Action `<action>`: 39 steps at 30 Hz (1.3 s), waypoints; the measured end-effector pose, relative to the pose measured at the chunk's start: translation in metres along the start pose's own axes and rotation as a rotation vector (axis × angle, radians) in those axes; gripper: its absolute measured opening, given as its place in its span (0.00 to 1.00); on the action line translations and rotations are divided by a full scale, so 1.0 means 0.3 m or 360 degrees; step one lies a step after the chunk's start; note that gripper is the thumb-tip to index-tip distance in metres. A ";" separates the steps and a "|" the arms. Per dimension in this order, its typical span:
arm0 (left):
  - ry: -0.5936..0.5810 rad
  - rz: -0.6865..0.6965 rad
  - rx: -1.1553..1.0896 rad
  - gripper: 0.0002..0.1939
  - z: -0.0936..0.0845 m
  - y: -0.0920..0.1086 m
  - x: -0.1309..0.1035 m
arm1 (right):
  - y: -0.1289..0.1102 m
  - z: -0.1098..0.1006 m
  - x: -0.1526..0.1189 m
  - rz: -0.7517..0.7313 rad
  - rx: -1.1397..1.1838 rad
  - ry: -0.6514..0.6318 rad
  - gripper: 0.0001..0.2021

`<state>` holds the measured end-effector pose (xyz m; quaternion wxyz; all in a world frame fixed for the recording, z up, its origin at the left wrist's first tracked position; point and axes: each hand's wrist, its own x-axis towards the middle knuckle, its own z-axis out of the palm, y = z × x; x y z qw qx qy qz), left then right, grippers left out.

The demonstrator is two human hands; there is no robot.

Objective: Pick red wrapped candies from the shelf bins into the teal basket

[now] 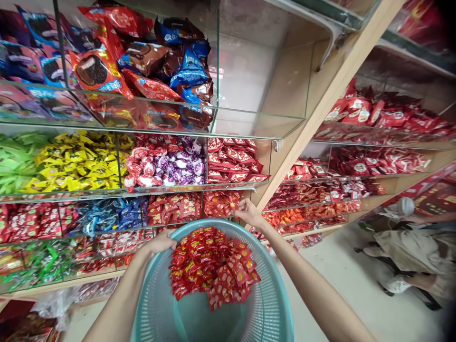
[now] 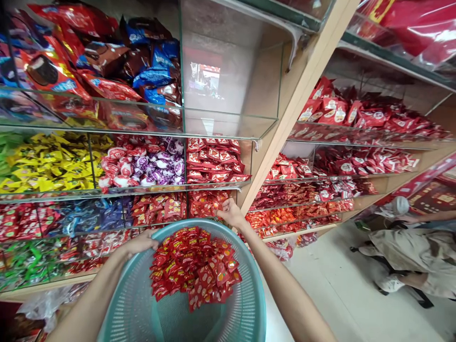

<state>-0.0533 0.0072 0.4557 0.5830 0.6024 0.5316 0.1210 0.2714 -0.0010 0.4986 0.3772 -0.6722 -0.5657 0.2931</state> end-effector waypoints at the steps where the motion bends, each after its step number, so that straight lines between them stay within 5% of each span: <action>1: -0.0006 0.0000 -0.0003 0.15 -0.001 -0.005 0.003 | -0.005 -0.028 -0.045 -0.0068 0.0039 -0.0069 0.19; 7: -0.0009 0.0050 0.0059 0.14 -0.001 -0.005 0.005 | -0.016 -0.151 -0.338 -0.0392 -0.0351 -0.0430 0.15; 14: -0.0013 0.0033 0.0021 0.14 0.006 0.026 -0.013 | 0.008 -0.153 -0.527 -0.0490 -0.0958 -0.0810 0.12; 23: 0.0005 0.0026 0.0054 0.14 0.007 0.034 -0.017 | 0.064 -0.107 -0.546 -0.0661 -0.1286 -0.0925 0.09; 39: 0.0010 -0.0007 0.0078 0.17 0.007 0.036 -0.019 | 0.151 -0.032 -0.543 -0.1005 -0.1709 -0.0540 0.07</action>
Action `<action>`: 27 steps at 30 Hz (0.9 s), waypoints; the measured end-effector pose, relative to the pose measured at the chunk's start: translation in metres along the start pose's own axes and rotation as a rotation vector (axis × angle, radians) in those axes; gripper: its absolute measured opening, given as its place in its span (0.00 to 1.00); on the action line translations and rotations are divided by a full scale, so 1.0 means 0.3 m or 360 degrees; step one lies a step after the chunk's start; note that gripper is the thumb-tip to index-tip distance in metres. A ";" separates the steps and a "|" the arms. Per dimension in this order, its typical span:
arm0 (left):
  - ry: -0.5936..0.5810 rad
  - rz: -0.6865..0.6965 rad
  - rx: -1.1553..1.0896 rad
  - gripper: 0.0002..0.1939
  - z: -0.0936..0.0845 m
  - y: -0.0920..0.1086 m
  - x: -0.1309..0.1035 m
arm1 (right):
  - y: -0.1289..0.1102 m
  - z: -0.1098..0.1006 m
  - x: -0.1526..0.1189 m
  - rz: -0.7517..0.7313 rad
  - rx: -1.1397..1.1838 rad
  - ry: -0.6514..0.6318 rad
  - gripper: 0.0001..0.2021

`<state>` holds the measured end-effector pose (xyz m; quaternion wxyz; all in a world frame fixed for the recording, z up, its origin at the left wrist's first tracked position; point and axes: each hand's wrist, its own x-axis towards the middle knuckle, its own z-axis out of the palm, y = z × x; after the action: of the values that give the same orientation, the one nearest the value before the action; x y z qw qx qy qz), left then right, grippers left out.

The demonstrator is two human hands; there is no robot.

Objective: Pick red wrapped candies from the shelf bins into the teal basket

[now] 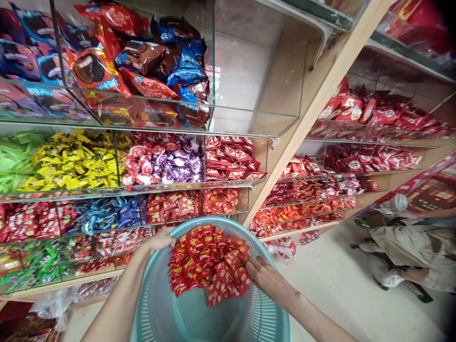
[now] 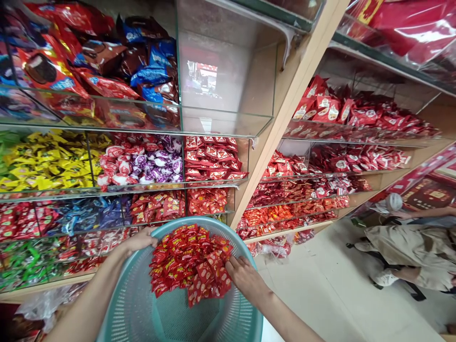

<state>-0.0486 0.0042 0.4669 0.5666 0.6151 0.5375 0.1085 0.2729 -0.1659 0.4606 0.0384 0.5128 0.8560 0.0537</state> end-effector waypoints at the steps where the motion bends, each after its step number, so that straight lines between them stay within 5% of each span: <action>1: 0.0003 -0.0007 0.0002 0.16 0.000 0.001 0.000 | -0.001 0.000 0.005 -0.0005 -0.0014 0.0011 0.07; 12: -0.0028 -0.0022 -0.0014 0.21 0.001 0.003 -0.008 | -0.005 -0.009 0.000 0.0140 -0.0154 0.0042 0.09; 27: 0.0009 0.0033 -0.0013 0.14 -0.004 -0.020 0.016 | -0.070 0.071 0.015 0.0424 -0.0077 -0.0002 0.08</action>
<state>-0.0507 0.0072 0.4602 0.5663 0.6180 0.5323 0.1184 0.2550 -0.1708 0.4366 0.0437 0.6209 0.7787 0.0787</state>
